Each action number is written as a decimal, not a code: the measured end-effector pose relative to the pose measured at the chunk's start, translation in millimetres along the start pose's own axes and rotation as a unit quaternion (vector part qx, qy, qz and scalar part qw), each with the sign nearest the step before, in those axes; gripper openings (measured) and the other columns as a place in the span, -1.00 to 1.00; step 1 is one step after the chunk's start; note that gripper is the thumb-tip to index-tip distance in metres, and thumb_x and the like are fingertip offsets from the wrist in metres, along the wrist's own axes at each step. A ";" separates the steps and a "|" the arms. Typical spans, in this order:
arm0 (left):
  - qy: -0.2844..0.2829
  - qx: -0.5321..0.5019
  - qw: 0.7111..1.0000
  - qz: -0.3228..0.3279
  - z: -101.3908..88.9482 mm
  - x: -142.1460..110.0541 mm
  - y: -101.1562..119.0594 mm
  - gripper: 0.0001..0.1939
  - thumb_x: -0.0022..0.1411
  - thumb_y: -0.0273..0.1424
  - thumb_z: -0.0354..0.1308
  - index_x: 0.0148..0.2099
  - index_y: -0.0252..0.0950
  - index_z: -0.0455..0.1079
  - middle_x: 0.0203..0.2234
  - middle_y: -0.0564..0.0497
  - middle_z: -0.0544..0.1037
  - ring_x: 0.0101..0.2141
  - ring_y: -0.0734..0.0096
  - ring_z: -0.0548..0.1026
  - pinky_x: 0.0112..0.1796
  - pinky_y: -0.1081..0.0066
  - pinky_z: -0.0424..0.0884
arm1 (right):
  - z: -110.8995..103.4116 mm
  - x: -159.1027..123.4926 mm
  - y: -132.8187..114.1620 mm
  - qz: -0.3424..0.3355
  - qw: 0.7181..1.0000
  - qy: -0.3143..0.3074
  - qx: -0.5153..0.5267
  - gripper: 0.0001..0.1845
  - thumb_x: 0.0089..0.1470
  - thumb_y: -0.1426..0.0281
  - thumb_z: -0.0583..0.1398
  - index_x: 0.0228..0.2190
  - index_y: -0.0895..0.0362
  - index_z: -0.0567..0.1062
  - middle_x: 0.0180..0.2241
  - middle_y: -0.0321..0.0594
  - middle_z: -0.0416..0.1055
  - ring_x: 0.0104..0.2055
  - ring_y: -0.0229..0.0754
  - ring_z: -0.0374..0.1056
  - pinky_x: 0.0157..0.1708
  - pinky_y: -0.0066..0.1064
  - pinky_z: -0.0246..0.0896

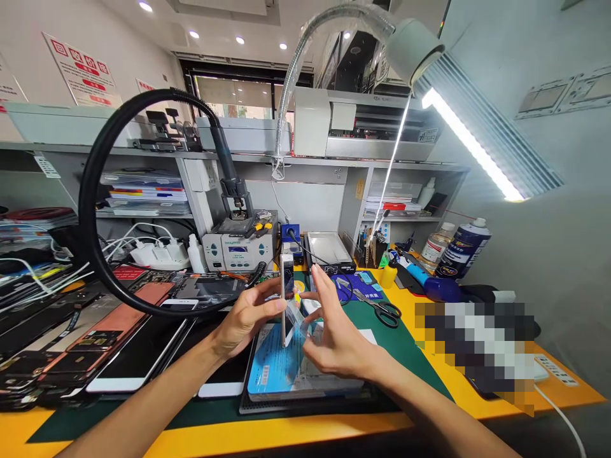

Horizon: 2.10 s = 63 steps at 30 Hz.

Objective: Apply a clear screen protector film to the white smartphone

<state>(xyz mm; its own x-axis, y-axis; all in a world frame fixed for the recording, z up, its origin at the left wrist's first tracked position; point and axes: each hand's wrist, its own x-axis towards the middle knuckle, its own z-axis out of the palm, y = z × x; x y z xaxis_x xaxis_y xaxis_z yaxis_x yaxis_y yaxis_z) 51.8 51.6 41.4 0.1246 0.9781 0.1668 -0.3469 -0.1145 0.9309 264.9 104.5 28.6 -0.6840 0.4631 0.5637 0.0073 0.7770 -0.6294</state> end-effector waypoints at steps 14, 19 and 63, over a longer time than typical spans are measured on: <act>0.011 0.002 1.000 -0.007 1.1 -0.4 1.6 -0.50 0.20 -0.37 0.41 0.18 -0.20 0.51 0.10 -0.14 0.61 -0.03 0.10 0.62 -0.01 0.26 0.50 | 2.6 -1.2 4.1 0.034 0.999 0.007 0.004 0.37 -0.10 0.66 0.24 0.46 -0.20 -0.43 0.53 -0.04 -0.56 0.25 0.16 0.30 -0.12 -0.12 0.54; 0.006 0.010 1.000 -0.005 3.0 -0.8 2.9 -0.47 0.21 -0.35 0.40 0.22 -0.21 0.49 0.10 -0.17 0.61 -0.03 0.07 0.62 0.01 0.22 0.50 | 0.4 -0.4 3.0 0.035 0.999 0.004 0.011 0.36 -0.08 0.61 0.26 0.46 -0.19 -0.43 0.52 0.02 -0.47 0.25 0.17 0.30 -0.11 -0.09 0.53; 0.022 0.046 0.999 0.006 4.9 0.3 3.6 -0.43 0.15 -0.27 0.43 0.20 -0.22 0.50 0.09 -0.13 0.60 0.10 0.00 0.51 0.17 0.13 0.34 | -2.3 1.8 -5.4 0.119 0.992 0.006 0.046 0.29 -0.05 0.32 0.45 0.47 0.03 -0.18 0.45 0.11 -0.14 0.18 0.08 0.30 0.21 0.03 0.30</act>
<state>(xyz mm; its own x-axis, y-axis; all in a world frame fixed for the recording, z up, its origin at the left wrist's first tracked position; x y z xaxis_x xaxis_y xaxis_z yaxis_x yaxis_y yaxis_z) 55.1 50.7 46.3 0.0799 0.9830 0.1651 -0.2617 -0.1391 0.9551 265.3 102.1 34.2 -0.6624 0.6342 0.3989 0.1007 0.6029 -0.7914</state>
